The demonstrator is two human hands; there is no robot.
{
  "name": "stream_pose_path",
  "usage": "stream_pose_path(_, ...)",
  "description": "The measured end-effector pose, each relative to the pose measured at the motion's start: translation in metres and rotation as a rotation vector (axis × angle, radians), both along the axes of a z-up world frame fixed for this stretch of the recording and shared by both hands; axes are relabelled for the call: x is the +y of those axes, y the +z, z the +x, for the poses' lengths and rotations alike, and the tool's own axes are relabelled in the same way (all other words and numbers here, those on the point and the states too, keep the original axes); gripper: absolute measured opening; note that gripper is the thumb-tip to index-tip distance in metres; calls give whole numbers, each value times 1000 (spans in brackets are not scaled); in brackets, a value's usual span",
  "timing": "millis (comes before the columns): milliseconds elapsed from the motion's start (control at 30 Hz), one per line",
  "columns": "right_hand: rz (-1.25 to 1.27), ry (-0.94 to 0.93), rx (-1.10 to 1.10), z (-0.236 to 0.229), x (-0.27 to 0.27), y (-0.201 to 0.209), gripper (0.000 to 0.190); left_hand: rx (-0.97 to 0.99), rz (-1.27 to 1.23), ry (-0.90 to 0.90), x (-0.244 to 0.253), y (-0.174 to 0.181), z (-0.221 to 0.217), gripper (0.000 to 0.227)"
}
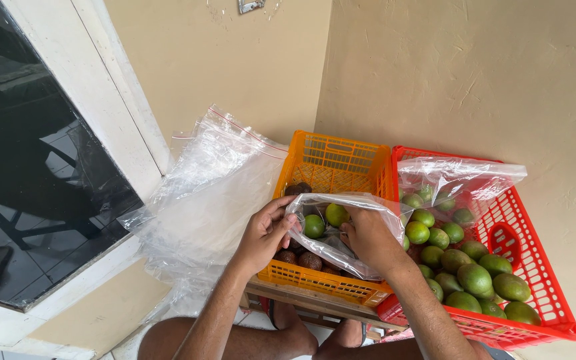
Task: The person picks up green limes from a red crate and places them into a clear plastic bag held over an orange crate containing snake fruit.
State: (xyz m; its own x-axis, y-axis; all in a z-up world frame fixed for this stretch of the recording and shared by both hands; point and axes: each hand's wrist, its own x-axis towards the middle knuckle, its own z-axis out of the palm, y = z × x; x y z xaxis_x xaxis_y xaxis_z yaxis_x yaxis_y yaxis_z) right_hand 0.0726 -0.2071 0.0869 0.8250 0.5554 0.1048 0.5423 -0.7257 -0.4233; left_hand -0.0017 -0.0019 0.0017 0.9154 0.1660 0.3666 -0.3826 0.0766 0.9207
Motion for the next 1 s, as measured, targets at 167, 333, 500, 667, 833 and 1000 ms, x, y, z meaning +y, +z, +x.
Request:
stream_pose_path(167,-109,4,-129,32,4,-42,47,-21,5,-8,0,-2,0,44)
stream_pose_path(333,-136,-23,-124,27,13,-32,44,-31,39,33,0,4,-1,42)
stream_pose_path(500,-81,-80,87,25,13,-34,44,-24,117,74,0,5,0,41)
stream_pose_path(667,-98,-69,60,30,4,-45,49,-28,85,41,-1,5,12,42)
stream_pose_path(833,-74,-27,-42,20,5,-36,53,-26,41,11,-11,32,1,47)
stream_pose_path(1000,-40,-35,3,14,4,-24,57,42,41,-60,-8,25,-6,56)
